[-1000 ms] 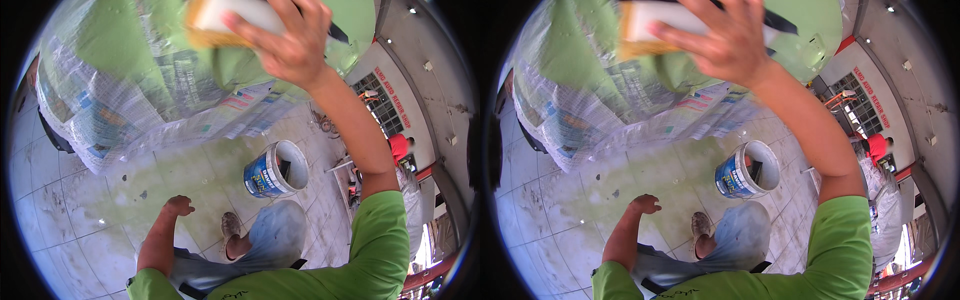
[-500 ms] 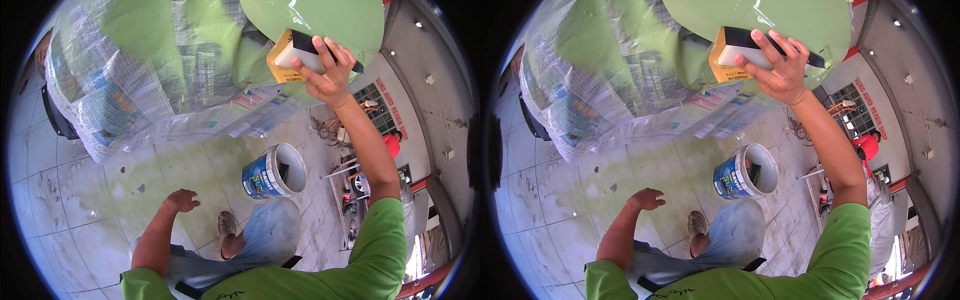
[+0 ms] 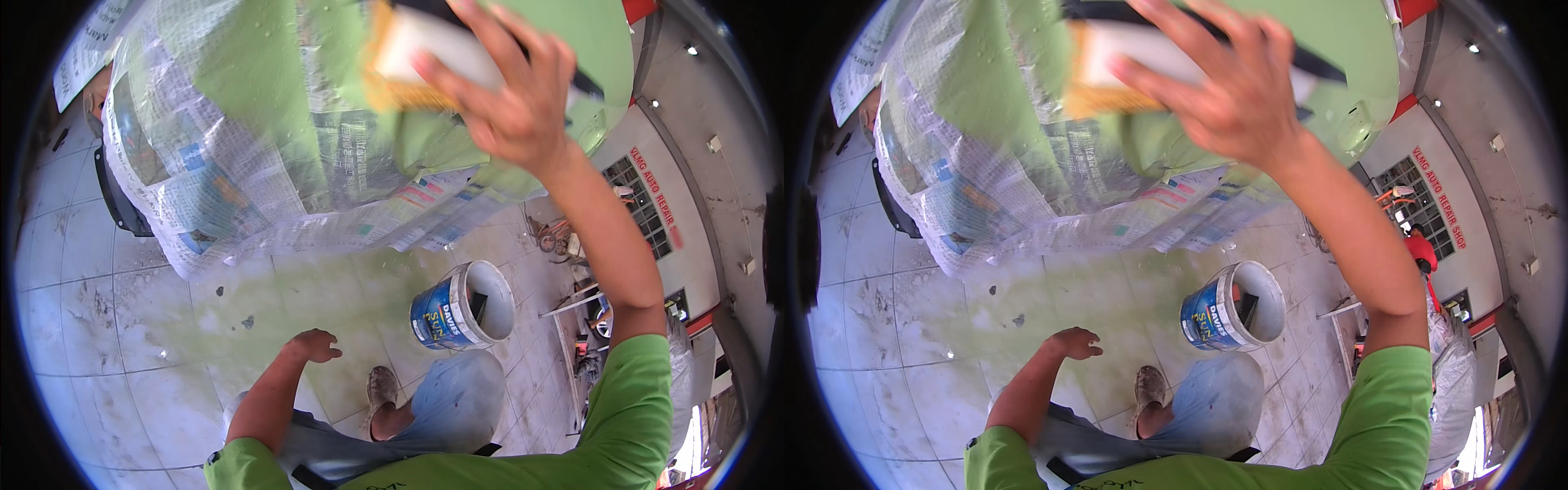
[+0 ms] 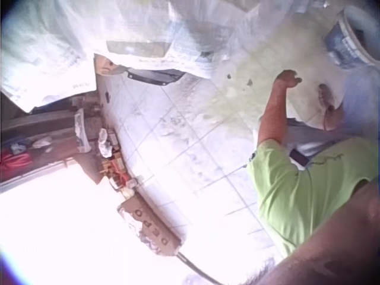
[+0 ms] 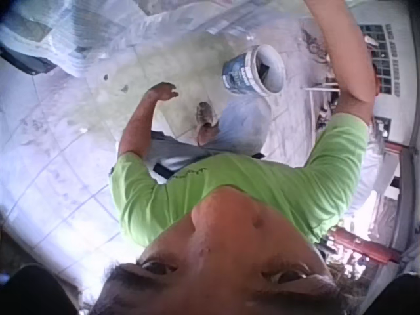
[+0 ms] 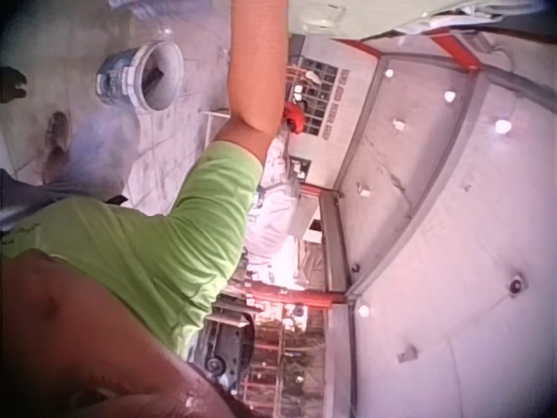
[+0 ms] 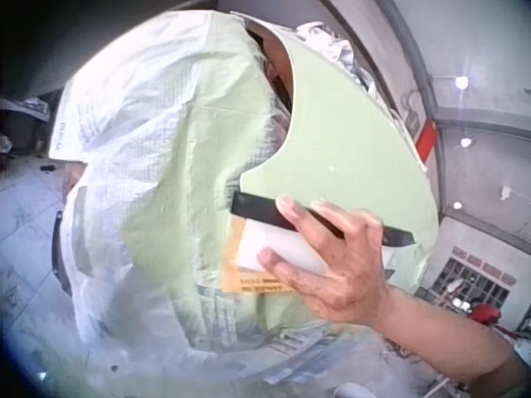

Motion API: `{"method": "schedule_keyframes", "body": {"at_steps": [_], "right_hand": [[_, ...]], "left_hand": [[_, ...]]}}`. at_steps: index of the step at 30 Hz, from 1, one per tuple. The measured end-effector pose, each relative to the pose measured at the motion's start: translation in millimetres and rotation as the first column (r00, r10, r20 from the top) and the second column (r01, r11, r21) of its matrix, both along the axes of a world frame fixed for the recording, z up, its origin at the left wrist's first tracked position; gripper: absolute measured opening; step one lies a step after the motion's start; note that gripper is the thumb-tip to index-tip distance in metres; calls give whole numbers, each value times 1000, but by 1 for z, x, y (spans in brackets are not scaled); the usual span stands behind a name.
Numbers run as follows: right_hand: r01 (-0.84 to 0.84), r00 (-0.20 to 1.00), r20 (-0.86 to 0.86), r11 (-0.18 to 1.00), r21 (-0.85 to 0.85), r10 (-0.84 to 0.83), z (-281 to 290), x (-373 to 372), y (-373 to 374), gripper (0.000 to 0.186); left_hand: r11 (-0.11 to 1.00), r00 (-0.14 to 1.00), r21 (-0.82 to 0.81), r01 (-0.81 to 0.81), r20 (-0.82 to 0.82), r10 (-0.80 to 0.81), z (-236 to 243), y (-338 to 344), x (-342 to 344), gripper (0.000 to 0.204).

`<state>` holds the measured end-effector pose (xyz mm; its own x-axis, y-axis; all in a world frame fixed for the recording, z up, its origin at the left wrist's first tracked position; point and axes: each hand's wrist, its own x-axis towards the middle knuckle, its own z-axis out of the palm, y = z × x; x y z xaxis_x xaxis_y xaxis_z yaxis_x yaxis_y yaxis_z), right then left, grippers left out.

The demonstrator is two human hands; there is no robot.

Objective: The person sands a light green car hood with a sanding block and sandpaper, repeatedly dipping the block into a bucket of water. The person also removes newspaper masking from the hood and uses a scraper tool on the surface.

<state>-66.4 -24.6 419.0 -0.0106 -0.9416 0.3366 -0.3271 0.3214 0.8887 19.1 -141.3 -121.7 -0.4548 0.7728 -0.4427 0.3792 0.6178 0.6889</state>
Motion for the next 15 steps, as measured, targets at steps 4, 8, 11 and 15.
{"method": "schedule_keyframes", "body": {"at_steps": [4,8,11,15], "right_hand": [[-30,997,-78,998,-56,25,3,-8,-39,60],[27,999,-21,996,83,-26,-3,9,21,51],[65,998,-5,995,71,-64,32,7,-38,48],[71,995,-61,997,-32,-73,8,3,-44,48]], "left_hand": [[994,1000,-112,20,-7,-21,-7,-4,-3,65],[999,1000,32,-15,-11,15,-9,-8,1,66],[1000,1000,-22,3,-20,-3,-7,-10,0,67],[995,1000,-102,-12,-11,11,0,-18,-4,67]]}}
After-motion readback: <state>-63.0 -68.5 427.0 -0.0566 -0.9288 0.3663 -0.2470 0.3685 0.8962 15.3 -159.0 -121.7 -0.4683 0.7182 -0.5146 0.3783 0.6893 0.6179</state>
